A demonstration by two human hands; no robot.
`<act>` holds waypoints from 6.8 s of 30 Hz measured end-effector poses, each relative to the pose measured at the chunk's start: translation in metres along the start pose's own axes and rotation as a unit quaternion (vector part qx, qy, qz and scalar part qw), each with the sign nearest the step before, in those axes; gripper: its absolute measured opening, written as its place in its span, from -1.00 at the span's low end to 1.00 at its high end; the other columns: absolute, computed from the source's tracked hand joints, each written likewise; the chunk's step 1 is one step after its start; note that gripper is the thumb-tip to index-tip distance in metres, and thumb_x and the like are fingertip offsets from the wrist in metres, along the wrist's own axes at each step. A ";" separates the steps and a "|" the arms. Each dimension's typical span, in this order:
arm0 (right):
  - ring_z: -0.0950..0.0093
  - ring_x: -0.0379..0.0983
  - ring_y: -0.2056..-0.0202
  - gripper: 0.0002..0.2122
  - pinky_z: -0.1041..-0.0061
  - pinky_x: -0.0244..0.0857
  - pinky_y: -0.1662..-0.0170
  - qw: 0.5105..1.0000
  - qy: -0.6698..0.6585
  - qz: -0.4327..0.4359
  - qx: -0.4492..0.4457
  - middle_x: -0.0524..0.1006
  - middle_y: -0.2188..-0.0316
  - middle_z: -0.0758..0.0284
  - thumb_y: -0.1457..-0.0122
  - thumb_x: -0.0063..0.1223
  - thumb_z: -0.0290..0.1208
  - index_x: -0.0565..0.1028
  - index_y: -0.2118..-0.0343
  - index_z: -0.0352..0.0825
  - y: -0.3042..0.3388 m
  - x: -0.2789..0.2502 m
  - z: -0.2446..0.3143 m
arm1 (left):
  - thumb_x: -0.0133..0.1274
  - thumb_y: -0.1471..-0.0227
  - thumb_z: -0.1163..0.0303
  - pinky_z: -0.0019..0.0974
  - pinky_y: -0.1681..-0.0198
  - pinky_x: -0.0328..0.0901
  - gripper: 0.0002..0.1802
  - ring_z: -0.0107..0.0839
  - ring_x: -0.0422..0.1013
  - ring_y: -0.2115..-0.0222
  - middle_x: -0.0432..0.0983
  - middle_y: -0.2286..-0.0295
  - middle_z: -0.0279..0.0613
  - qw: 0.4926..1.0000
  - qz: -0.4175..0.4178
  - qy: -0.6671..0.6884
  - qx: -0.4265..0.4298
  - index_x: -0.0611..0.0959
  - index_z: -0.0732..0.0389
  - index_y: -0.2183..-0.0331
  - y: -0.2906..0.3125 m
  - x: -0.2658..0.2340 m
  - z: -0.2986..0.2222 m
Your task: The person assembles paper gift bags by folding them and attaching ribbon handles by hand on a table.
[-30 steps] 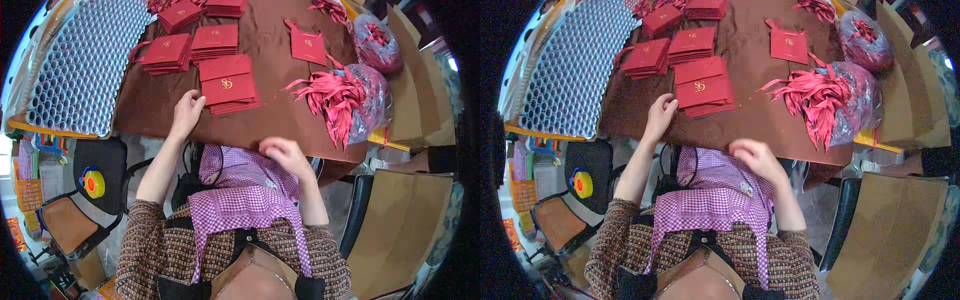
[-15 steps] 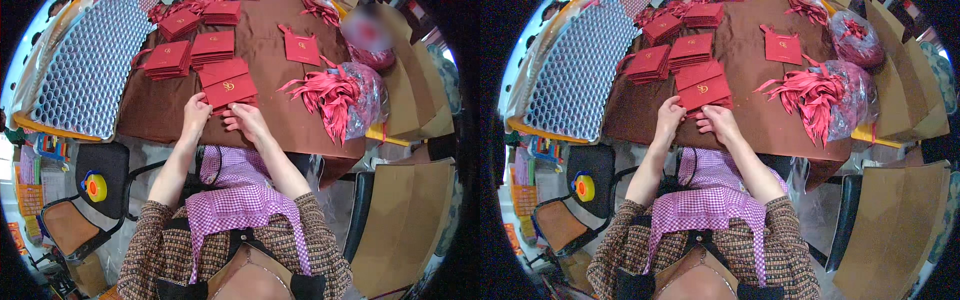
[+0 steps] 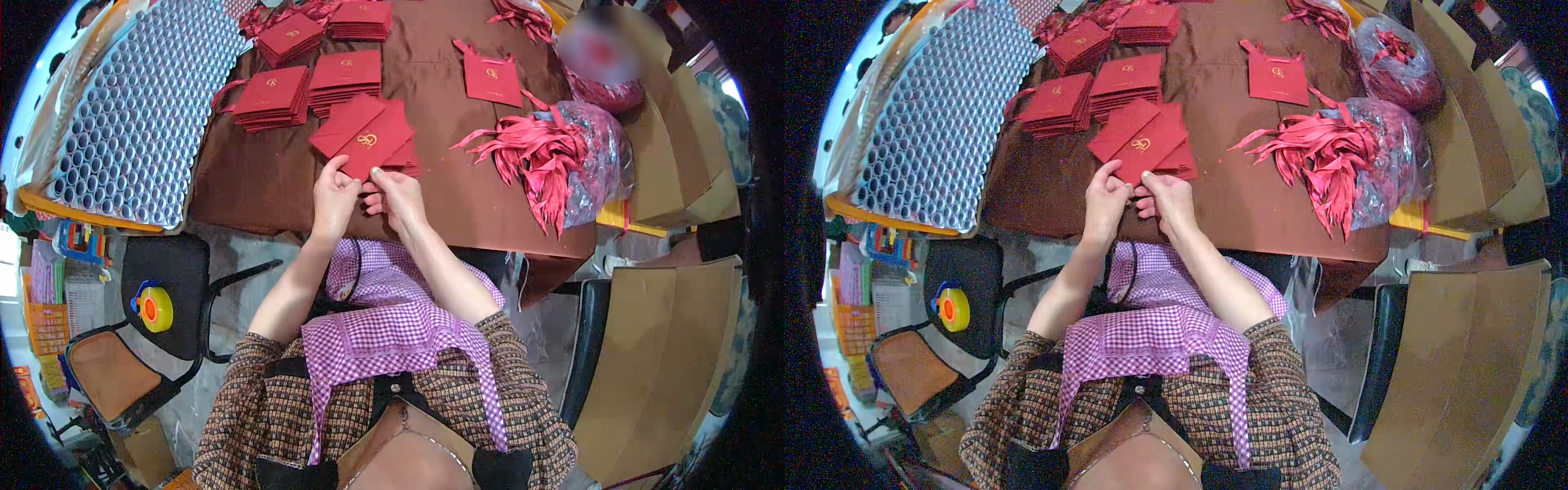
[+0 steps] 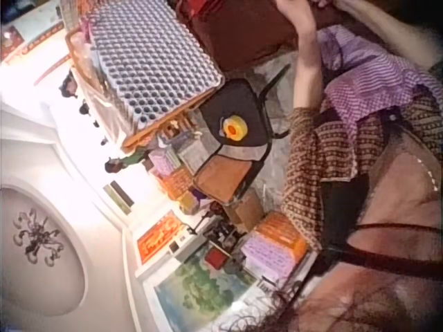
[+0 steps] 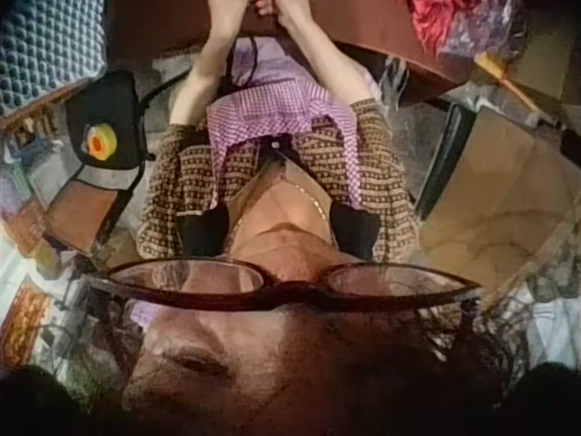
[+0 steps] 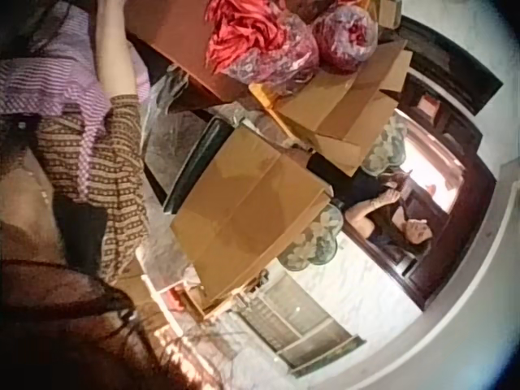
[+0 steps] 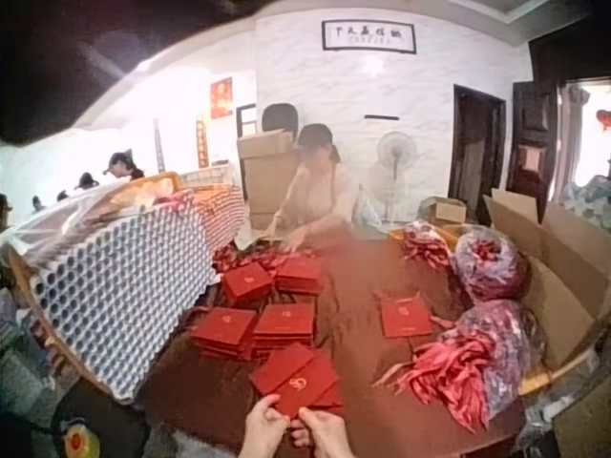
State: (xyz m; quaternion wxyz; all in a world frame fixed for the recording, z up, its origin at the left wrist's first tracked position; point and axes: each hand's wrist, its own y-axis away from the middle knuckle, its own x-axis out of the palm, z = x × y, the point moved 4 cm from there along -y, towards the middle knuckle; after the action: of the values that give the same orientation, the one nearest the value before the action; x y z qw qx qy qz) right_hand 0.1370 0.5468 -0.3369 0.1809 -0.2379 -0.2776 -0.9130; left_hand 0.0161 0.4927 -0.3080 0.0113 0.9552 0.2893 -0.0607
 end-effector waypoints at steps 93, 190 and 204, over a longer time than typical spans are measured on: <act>0.28 0.48 0.31 -0.71 0.18 0.40 0.19 0.995 -0.002 0.037 0.092 0.50 0.21 0.18 -0.24 -0.11 -0.28 0.41 0.13 -0.43 -0.028 -0.043 0.030 | -0.37 -0.14 -0.22 0.08 0.01 0.21 -0.21 0.19 0.31 0.07 0.35 0.10 0.32 0.753 0.267 -0.596 0.076 0.43 0.37 0.04 -0.119 0.012 -0.030; 0.43 0.39 0.36 -0.90 0.34 0.07 0.06 0.553 0.605 -0.231 -0.524 0.46 0.49 0.41 0.03 0.15 -0.52 0.44 0.46 -0.26 0.120 -0.079 0.121 | 0.03 0.03 0.60 -0.42 0.17 0.37 -0.63 -0.40 0.47 0.26 0.52 0.24 -0.13 0.916 0.369 0.101 -0.124 0.50 0.40 0.10 0.009 0.122 -0.046; 0.48 0.40 0.43 -0.85 0.30 0.06 -0.04 0.490 0.634 -0.205 -0.561 0.45 0.51 0.42 0.10 0.19 -0.55 0.47 0.45 -0.24 0.172 -0.050 0.149 | 0.03 0.03 0.63 -0.46 0.16 0.36 -0.69 -0.54 0.46 0.30 0.54 0.27 -0.23 0.854 0.419 0.267 -0.154 0.53 0.36 0.15 0.027 0.116 -0.084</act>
State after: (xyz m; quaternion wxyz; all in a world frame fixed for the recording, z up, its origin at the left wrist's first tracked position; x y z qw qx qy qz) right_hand 0.3076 0.5108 -0.1816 -0.0559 0.4180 0.4422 -0.7916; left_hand 0.1360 0.5391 -0.2394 0.1049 0.9516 -0.1405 0.2523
